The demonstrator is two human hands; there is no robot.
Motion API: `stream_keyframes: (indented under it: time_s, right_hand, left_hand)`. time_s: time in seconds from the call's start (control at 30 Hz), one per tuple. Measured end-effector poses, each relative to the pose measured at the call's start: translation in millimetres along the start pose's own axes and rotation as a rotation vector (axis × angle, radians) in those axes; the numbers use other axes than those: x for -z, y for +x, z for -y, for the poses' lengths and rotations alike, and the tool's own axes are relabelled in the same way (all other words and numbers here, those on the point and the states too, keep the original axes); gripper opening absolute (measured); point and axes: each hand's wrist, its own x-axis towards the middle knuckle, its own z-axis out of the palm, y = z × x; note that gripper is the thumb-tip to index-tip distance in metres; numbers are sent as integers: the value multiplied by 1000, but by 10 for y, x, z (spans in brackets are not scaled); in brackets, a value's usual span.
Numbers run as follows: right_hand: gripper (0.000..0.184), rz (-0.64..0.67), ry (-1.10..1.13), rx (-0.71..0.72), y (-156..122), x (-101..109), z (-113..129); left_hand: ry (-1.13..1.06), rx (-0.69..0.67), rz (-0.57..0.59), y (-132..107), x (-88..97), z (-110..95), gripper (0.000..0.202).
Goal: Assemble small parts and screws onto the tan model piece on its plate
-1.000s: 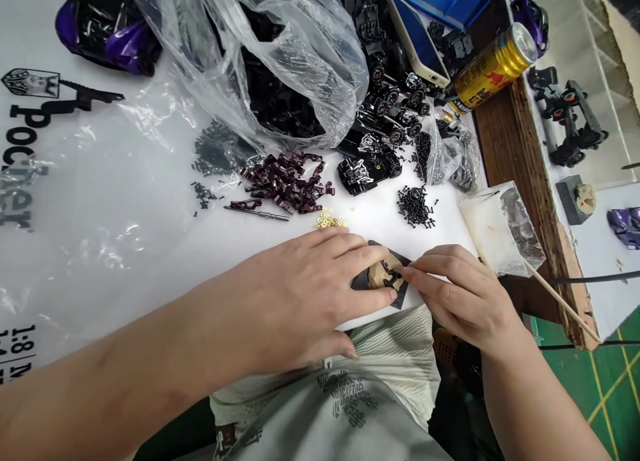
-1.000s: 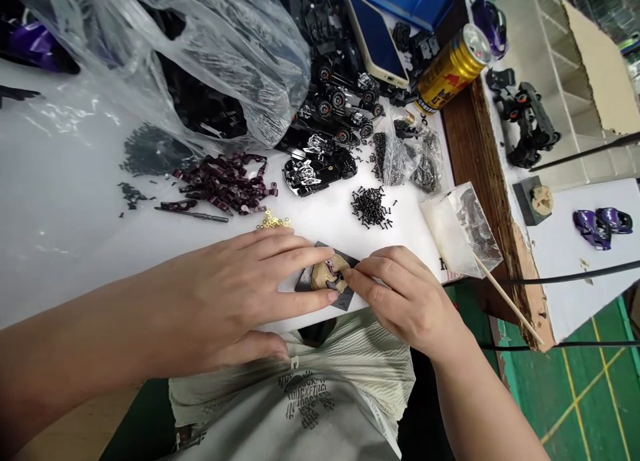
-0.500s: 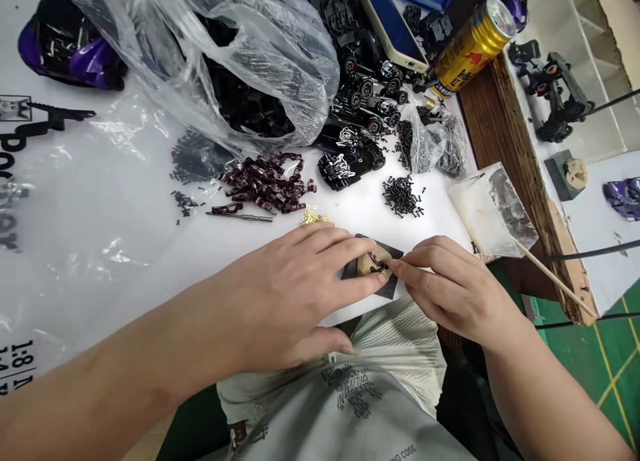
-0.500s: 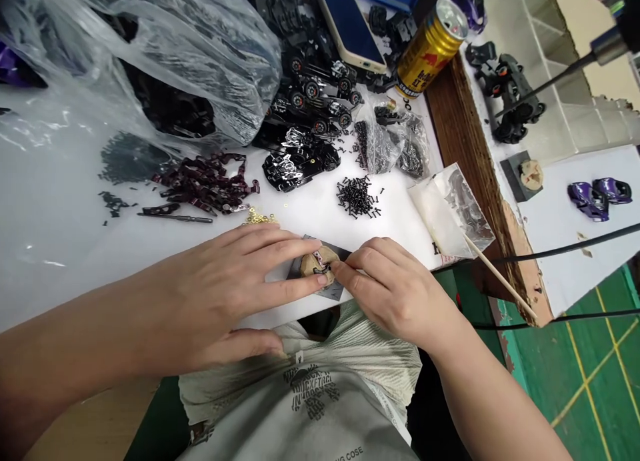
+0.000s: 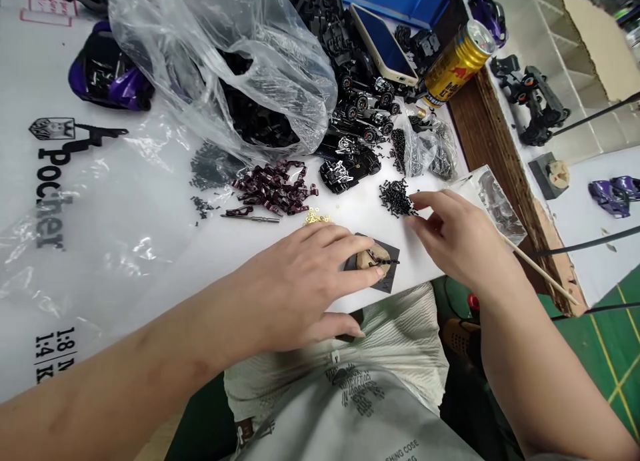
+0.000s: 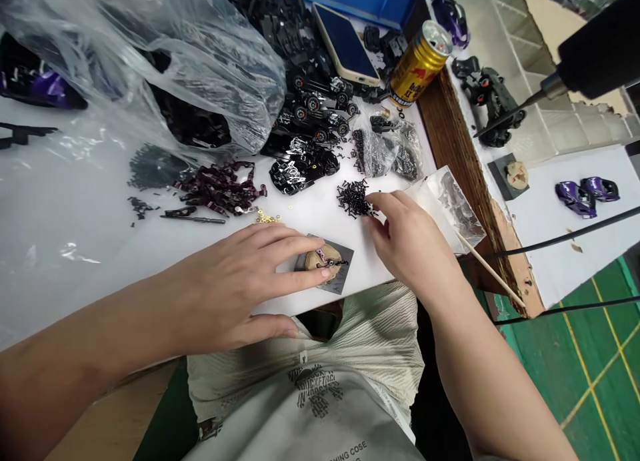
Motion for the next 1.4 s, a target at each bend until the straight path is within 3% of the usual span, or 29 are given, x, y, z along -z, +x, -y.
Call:
stream_keyframes:
  time_s: [0.1, 0.23, 0.5, 0.7, 0.8, 0.93, 1.03, 1.27, 1.4]
  right_hand:
    - [22, 62, -59, -87, 212, -58, -20]
    - [8, 138, 36, -118, 333, -37, -14]
    - [10, 35, 203, -152, 307, 87, 112]
    - [29, -58, 188, -328, 304, 460, 115]
    - [22, -159, 233, -418, 339, 638, 74]
    - [11, -283, 311, -340, 415, 711, 37]
    - [16, -326, 281, -278, 409, 722, 41]
    - [21, -332, 50, -274, 240, 860, 74]
    - [21, -385, 58, -278, 174, 929, 106]
  left_hand:
    - [14, -6, 7, 1, 25, 6, 62]
    - [46, -46, -1, -10, 45, 30, 64]
    - [64, -54, -1, -15, 65, 49, 68]
    - [71, -39, -2, -9, 101, 29, 69]
    - [79, -34, 9, -15, 115, 19, 70]
    - [90, -12, 30, -26, 105, 20, 68]
    - [79, -17, 35, -26, 92, 30, 67]
    - [67, -69, 48, -22, 87, 51, 65]
    - [74, -76, 38, -19, 80, 46, 64]
